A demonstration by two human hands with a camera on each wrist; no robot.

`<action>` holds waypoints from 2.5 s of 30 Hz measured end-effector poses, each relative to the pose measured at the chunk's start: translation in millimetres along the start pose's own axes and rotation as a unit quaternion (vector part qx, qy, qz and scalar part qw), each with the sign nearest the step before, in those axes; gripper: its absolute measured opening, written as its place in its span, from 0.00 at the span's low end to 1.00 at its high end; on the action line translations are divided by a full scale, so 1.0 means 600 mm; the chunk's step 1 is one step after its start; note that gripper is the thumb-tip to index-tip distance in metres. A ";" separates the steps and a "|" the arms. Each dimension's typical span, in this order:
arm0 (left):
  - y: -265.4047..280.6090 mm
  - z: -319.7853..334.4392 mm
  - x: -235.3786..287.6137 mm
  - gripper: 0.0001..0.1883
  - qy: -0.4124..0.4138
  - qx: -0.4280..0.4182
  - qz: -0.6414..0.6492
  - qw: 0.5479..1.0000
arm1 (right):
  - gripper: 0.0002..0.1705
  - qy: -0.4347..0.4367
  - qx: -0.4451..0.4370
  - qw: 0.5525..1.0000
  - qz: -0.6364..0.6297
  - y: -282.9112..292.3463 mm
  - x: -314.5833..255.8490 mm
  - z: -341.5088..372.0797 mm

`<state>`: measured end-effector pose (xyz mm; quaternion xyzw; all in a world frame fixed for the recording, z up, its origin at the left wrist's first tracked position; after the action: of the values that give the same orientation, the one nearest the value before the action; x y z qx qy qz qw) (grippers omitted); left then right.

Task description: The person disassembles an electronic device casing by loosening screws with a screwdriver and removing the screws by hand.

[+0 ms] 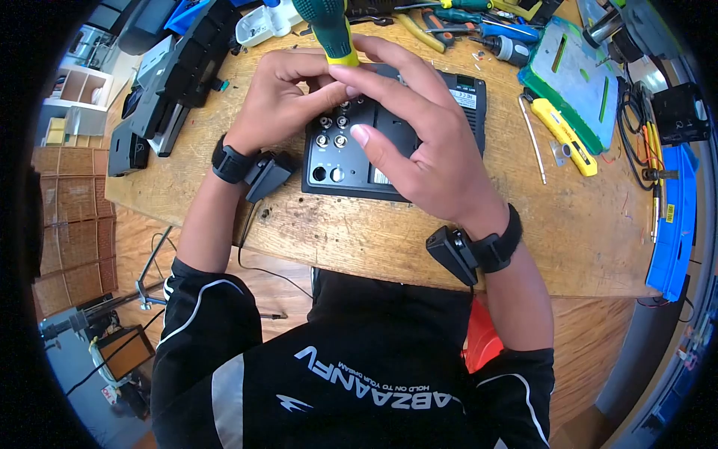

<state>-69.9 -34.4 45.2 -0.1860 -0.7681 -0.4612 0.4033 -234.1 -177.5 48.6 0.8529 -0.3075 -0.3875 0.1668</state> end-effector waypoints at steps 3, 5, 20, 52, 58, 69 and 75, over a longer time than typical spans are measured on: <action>0.000 0.001 0.000 0.08 0.014 -0.032 0.062 0.997 | 0.29 -0.007 0.005 1.000 -0.003 0.000 -0.001 -0.001; 0.001 0.000 0.004 0.08 0.016 -0.052 0.060 0.997 | 0.29 0.002 0.007 1.000 -0.003 0.000 0.002 -0.001; -0.006 0.000 0.005 0.11 0.013 -0.018 0.040 0.999 | 0.31 0.010 -0.014 1.000 -0.013 0.001 0.000 0.000; -0.015 0.001 -0.008 0.12 -0.016 0.058 0.019 0.998 | 0.35 0.032 -0.004 0.999 0.013 0.002 -0.005 -0.001; 0.002 0.002 0.003 0.08 0.031 -0.030 0.061 0.997 | 0.35 0.019 0.002 1.000 0.006 0.004 -0.006 -0.003; -0.011 0.004 -0.005 0.12 -0.011 0.071 -0.041 0.997 | 0.35 0.021 -0.008 1.000 0.013 0.000 -0.005 0.000; 0.009 0.003 0.022 0.16 0.022 -0.041 -0.057 0.997 | 0.35 0.010 0.008 1.000 0.001 0.001 -0.003 0.001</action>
<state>-75.0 -31.0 58.3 -0.1477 -0.7490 -0.5184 0.3853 -235.5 -176.9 49.4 0.8579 -0.3095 -0.3761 0.1635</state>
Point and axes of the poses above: each hand's wrist, its own z-axis away from the middle knuckle, its own y-axis out of the back of the hand, x = y × z, the point moved 2 cm from there along -z, towards the middle knuckle, and after that the axes turned 7 degrees about y, right-handed, at the moved point
